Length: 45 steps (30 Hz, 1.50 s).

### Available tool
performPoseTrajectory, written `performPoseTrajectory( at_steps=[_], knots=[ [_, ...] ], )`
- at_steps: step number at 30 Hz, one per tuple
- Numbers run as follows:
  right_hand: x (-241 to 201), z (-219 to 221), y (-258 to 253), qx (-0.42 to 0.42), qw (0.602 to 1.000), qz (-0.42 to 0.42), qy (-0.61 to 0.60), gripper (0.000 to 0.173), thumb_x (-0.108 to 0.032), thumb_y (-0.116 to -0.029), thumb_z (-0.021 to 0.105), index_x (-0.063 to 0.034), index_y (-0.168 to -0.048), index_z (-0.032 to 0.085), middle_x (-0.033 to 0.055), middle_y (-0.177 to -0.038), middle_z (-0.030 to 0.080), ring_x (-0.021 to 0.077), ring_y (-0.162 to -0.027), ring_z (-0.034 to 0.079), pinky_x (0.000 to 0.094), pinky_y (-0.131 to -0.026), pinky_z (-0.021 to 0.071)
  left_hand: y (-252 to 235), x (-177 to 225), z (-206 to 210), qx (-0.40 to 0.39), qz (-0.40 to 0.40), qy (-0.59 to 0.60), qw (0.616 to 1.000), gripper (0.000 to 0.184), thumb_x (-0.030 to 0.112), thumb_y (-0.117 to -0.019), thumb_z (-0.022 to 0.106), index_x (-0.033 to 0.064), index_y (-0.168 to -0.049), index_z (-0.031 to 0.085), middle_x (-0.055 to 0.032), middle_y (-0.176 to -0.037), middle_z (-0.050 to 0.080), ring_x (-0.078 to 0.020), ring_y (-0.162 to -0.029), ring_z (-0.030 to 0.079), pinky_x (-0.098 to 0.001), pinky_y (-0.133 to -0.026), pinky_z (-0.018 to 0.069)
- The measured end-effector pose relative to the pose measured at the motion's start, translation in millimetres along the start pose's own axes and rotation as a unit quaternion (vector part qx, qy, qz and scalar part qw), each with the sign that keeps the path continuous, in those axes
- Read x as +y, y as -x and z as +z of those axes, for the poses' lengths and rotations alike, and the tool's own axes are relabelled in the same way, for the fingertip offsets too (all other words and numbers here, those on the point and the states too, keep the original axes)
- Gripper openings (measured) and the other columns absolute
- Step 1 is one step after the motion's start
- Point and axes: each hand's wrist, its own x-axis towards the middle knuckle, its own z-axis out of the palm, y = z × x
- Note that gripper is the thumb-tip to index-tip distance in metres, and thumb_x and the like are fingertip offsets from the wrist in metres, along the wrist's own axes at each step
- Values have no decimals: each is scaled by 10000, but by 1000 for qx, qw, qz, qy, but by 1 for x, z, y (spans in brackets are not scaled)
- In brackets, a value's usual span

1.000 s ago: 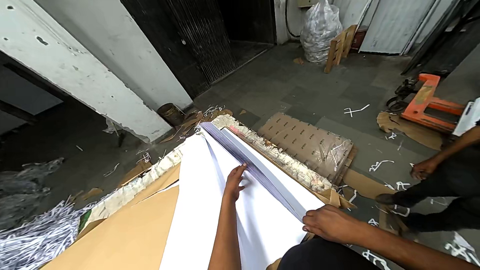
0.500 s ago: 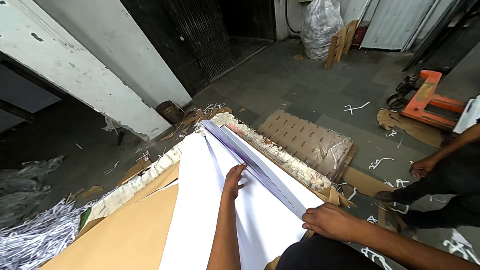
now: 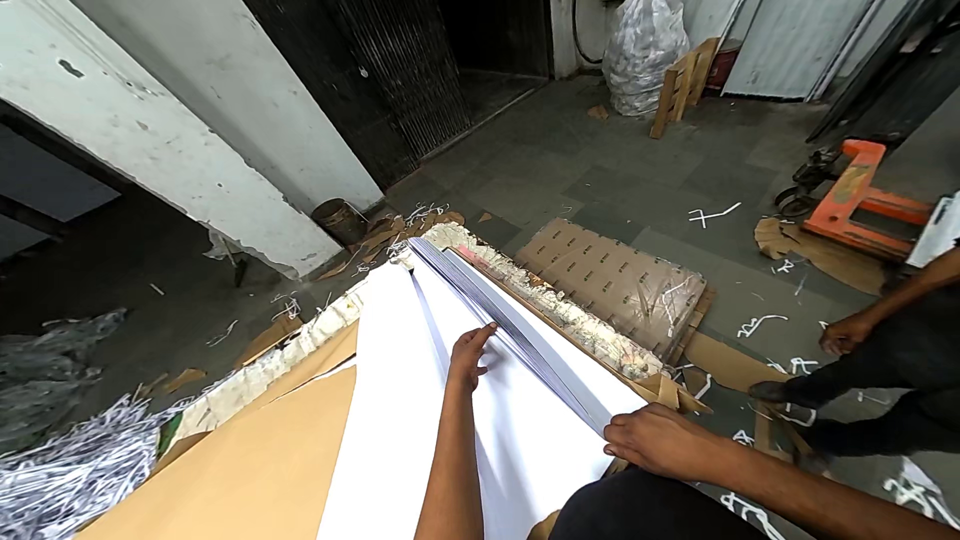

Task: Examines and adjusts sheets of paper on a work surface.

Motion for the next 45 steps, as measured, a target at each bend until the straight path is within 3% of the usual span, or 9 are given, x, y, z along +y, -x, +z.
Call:
performPoseTrajectory(
  at_steps=[10,20,45],
  knots=[
    [0,-1,-1,-8,1000,-3,-6,449,-431,-1119,336,-109,-951,601,79,-812,597,276,-721,645,469,-588,514,1,1,2,-3,0,-11,1000,846,666,-767,795,162,-1407,565,-182,-1486,520,-445,-1335,493,-689,-942,462],
    [-1,0,-1,-7,1000,-2,-8,450,-432,-1117,340,-107,-949,603,83,-820,604,274,-722,649,470,-590,515,3,2,0,-1,-9,0,1000,787,593,-802,800,166,-1415,554,-169,-1505,507,-435,-1366,469,-690,-976,441],
    [-2,-4,-3,-10,1000,-8,1,435,-415,-1117,348,-106,-950,605,84,-816,607,279,-719,651,474,-589,516,3,10,6,2,-15,-27,1000,815,638,-782,792,161,-1401,561,-201,-1464,534,-456,-1299,521,-684,-900,481]
  ],
)
